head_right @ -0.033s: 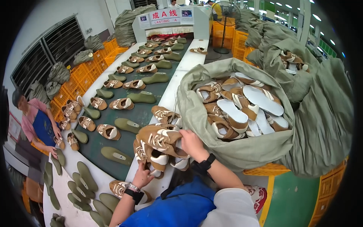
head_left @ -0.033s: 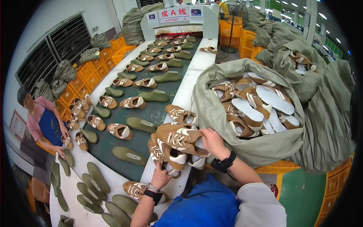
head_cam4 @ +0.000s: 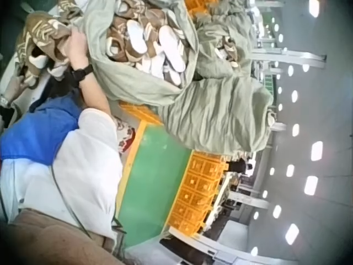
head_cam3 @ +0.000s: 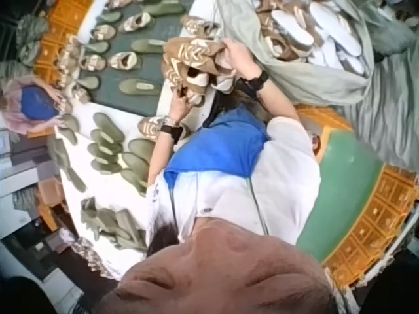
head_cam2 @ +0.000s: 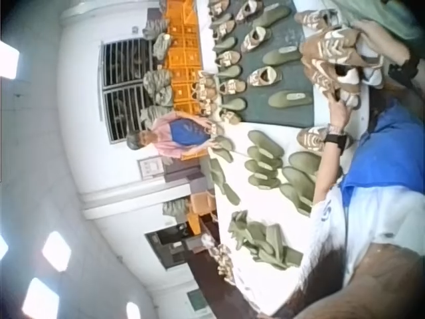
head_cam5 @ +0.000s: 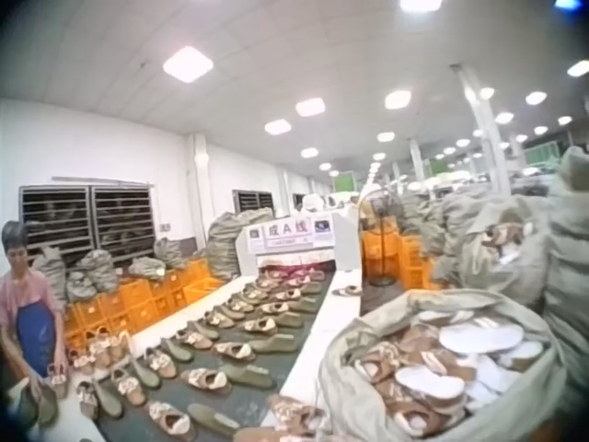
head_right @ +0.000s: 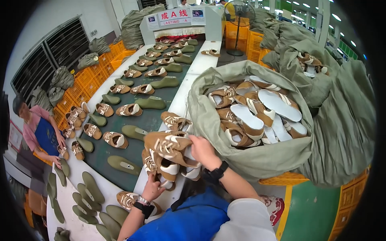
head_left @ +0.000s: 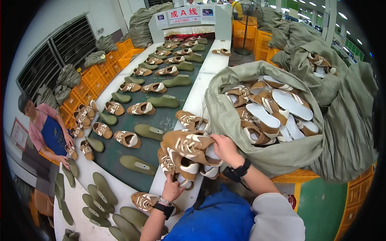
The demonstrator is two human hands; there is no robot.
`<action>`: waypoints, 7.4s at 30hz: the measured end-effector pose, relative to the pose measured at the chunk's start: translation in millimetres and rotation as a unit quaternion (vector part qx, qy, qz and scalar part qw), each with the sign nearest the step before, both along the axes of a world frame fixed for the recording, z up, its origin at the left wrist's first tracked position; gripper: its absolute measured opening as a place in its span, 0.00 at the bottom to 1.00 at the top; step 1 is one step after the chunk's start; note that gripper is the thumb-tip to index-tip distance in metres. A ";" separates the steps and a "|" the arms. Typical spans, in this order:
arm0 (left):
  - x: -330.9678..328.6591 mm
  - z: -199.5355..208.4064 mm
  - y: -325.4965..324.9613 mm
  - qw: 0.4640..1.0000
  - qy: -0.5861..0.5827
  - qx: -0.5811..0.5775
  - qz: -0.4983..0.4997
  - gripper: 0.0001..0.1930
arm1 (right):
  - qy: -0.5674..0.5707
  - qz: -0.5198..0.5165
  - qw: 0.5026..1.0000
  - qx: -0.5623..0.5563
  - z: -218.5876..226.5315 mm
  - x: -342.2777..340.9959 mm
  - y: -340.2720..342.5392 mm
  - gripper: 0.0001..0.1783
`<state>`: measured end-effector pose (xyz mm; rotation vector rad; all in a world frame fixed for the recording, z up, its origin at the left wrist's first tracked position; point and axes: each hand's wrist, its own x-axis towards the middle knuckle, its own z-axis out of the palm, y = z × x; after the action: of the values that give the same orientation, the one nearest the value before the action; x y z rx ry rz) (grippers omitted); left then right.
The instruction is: The recorder is organizing shoes and shoe lasts on a production table, sorting them and placing them into large storage bags in a shoe manufacturing facility.
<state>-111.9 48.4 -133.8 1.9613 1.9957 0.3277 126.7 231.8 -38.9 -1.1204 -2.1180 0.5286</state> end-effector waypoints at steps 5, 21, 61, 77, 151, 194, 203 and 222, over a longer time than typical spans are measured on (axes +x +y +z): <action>46.5 23.8 -6.0 0.998 -0.008 -0.069 0.007 0.20 | -0.162 0.013 0.986 -0.035 -1.3 -34.6 28.6 0.16; -4.5 105.3 -101.1 0.972 -0.155 0.052 0.171 0.24 | -0.098 0.301 0.948 0.018 35.0 -78.1 -43.1 0.13; -30.2 24.9 -321.3 0.707 -0.001 0.182 0.684 0.29 | -0.332 0.613 0.673 -0.246 92.0 -322.6 -95.2 0.18; -17.8 41.4 -308.5 0.684 0.032 0.152 0.713 0.29 | -0.178 0.484 0.855 -0.045 -140.1 -488.2 -55.6 0.30; -417.8 25.0 -523.1 0.625 0.144 0.338 0.689 0.22 | -0.300 0.496 0.813 0.052 -18.1 -251.2 -286.2 0.35; -50.8 3.1 -611.1 0.395 0.084 0.056 0.913 0.23 | -0.258 0.491 0.825 0.106 -77.5 -235.4 -255.1 0.37; 2.5 13.9 -383.4 0.582 -0.040 0.075 0.809 0.25 | -0.252 0.475 0.839 0.086 -77.7 -243.5 -258.7 0.35; -278.1 -34.9 -708.7 0.490 -0.063 0.072 0.866 0.47 | -0.249 0.435 0.863 0.066 -70.3 -245.1 -270.0 0.28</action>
<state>-390.0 -660.4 -168.7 -0.8456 2.9372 0.9251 -118.4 -38.2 -109.1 -0.1408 -3.0404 0.4971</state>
